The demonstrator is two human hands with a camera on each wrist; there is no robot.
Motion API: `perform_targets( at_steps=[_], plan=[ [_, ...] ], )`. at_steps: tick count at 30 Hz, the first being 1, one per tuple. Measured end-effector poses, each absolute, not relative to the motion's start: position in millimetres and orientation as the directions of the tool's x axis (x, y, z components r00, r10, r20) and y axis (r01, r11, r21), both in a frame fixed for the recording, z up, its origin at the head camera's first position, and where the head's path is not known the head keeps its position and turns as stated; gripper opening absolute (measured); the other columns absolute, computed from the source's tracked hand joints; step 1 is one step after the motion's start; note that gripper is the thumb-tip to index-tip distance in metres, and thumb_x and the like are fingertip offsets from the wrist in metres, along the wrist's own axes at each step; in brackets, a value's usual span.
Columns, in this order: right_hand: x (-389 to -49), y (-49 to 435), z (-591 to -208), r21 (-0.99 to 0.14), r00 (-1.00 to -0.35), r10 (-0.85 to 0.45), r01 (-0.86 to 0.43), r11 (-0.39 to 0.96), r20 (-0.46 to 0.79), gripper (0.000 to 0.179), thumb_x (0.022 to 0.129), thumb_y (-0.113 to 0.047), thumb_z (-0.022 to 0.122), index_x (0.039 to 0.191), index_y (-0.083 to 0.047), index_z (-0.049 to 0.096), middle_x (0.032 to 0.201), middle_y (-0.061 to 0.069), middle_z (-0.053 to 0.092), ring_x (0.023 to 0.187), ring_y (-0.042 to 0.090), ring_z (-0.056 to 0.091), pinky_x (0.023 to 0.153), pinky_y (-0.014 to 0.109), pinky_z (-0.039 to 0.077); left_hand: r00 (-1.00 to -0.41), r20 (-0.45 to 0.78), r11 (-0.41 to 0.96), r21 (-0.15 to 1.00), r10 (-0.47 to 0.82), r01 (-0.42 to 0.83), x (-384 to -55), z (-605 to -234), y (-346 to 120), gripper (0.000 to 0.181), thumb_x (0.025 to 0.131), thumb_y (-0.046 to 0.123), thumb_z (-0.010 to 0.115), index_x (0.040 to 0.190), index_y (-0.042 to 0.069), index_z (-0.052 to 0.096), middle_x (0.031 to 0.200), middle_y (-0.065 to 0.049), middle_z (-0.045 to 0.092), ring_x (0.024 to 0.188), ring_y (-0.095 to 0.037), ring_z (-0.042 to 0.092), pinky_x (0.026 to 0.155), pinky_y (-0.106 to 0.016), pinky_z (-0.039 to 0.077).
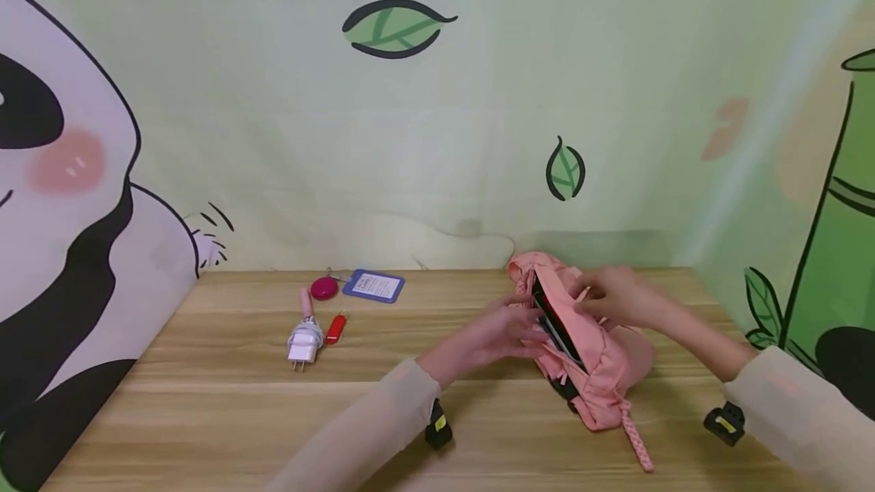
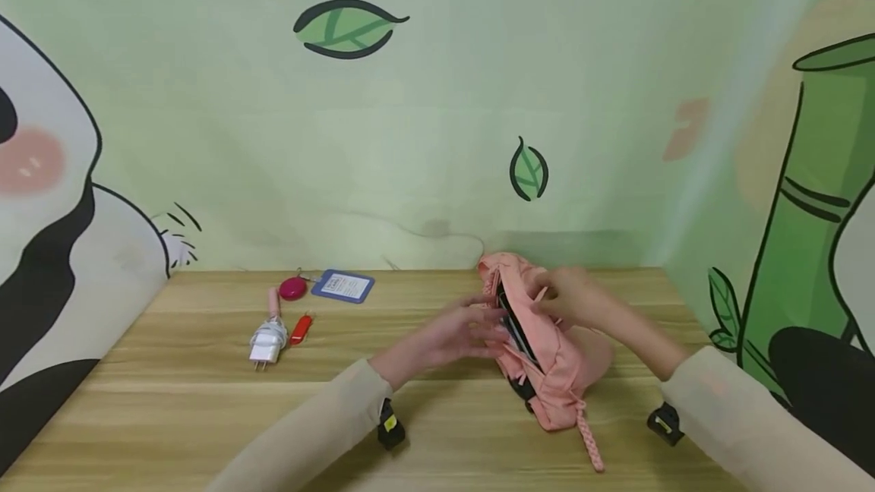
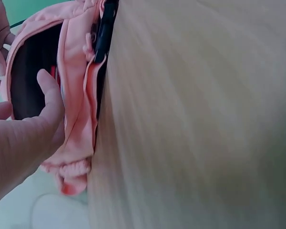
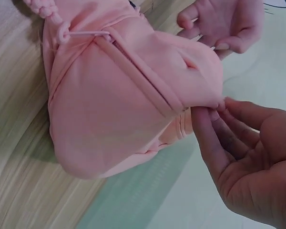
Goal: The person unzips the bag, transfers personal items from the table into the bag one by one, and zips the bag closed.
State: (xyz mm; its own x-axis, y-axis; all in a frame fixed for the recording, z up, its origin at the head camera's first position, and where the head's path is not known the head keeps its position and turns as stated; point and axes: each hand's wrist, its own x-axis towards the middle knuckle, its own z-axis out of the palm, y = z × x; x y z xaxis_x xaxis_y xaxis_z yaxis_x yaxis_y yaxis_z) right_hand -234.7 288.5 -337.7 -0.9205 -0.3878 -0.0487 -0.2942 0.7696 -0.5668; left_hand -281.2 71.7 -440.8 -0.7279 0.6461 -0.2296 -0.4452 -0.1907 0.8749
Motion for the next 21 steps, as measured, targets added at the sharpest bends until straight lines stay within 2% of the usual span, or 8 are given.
perform_targets(
  at_steps=[3,7,10,12,16,18,21],
  plan=[
    [-239.3,292.4,-334.7,-0.558,-0.916,-0.401,-0.323,0.765,-0.019,0.018,0.101,-0.003,0.057,0.11,0.007,0.068,0.09,0.01,0.071,0.072,0.016,0.067,0.06,0.033,0.059,-0.782,-0.188,-0.168,0.922,0.594,-0.35,-287.5,-433.3,65.3,0.051,0.103,0.006,0.049,0.151,0.0,0.034,0.145,-0.027,0.049,0.122,-0.045,0.058,0.101,-0.056,0.049],
    [-252.7,295.0,-331.0,-0.464,-0.918,-0.394,-0.372,0.804,0.053,0.018,0.102,-0.002,0.055,0.111,0.006,0.068,0.097,0.015,0.072,0.084,0.026,0.069,0.07,0.041,0.059,-0.852,-0.038,0.011,0.999,0.522,-0.037,-299.5,-428.2,61.7,0.044,0.099,-0.002,0.05,0.143,-0.004,0.042,0.138,-0.029,0.052,0.114,-0.046,0.06,0.09,-0.052,0.056],
    [-265.4,294.0,-336.4,-0.325,-0.9,-0.428,-0.429,0.843,0.079,0.022,0.099,-0.006,0.063,0.118,0.004,0.067,0.109,0.02,0.072,0.097,0.036,0.069,0.081,0.048,0.057,-0.86,0.091,0.201,0.955,0.503,0.219,-306.6,-432.7,62.7,0.045,0.096,-0.004,0.056,0.139,-0.005,0.046,0.136,-0.029,0.054,0.116,-0.045,0.06,0.088,-0.046,0.057],
    [-273.2,292.7,-343.8,-0.266,-0.88,-0.47,-0.469,0.842,0.065,0.028,0.099,-0.008,0.063,0.123,0.006,0.064,0.117,0.025,0.069,0.108,0.042,0.065,0.09,0.054,0.054,-0.853,0.13,0.283,0.909,0.506,0.306,-309.4,-435.2,65.2,0.044,0.097,-0.001,0.059,0.139,-0.005,0.048,0.136,-0.027,0.056,0.118,-0.043,0.06,0.09,-0.041,0.056],
    [-286.5,286.2,-361.9,-0.236,-0.83,-0.556,-0.549,0.802,0.042,0.027,0.1,-0.003,0.057,0.123,0.01,0.061,0.12,0.029,0.065,0.114,0.046,0.061,0.097,0.057,0.049,-0.861,0.135,0.319,0.892,0.49,0.321,-313.7,-438.0,71.9,0.045,0.099,-0.001,0.056,0.142,-0.004,0.047,0.139,-0.025,0.055,0.117,-0.04,0.062,0.09,-0.036,0.056],
    [-290.2,282.1,-367.6,-0.21,-0.823,-0.568,-0.56,0.802,0.025,0.026,0.101,-0.003,0.055,0.124,0.008,0.062,0.12,0.028,0.065,0.115,0.046,0.061,0.099,0.056,0.048,-0.876,0.127,0.322,0.897,0.465,0.301,-317.0,-438.1,76.1,0.046,0.1,0.0,0.054,0.145,-0.003,0.045,0.142,-0.023,0.055,0.114,-0.037,0.064,0.083,-0.032,0.055],
    [-290.0,276.2,-369.0,-0.216,-0.827,-0.556,-0.53,0.82,-0.081,0.033,0.104,-0.003,0.049,0.134,0.006,0.06,0.129,0.029,0.062,0.121,0.044,0.058,0.104,0.056,0.045,-0.891,0.128,0.334,0.896,0.436,0.292,-323.3,-436.9,82.4,0.049,0.101,0.001,0.053,0.148,-0.003,0.044,0.145,-0.022,0.054,0.111,-0.029,0.063,0.075,-0.026,0.051]
  ],
)
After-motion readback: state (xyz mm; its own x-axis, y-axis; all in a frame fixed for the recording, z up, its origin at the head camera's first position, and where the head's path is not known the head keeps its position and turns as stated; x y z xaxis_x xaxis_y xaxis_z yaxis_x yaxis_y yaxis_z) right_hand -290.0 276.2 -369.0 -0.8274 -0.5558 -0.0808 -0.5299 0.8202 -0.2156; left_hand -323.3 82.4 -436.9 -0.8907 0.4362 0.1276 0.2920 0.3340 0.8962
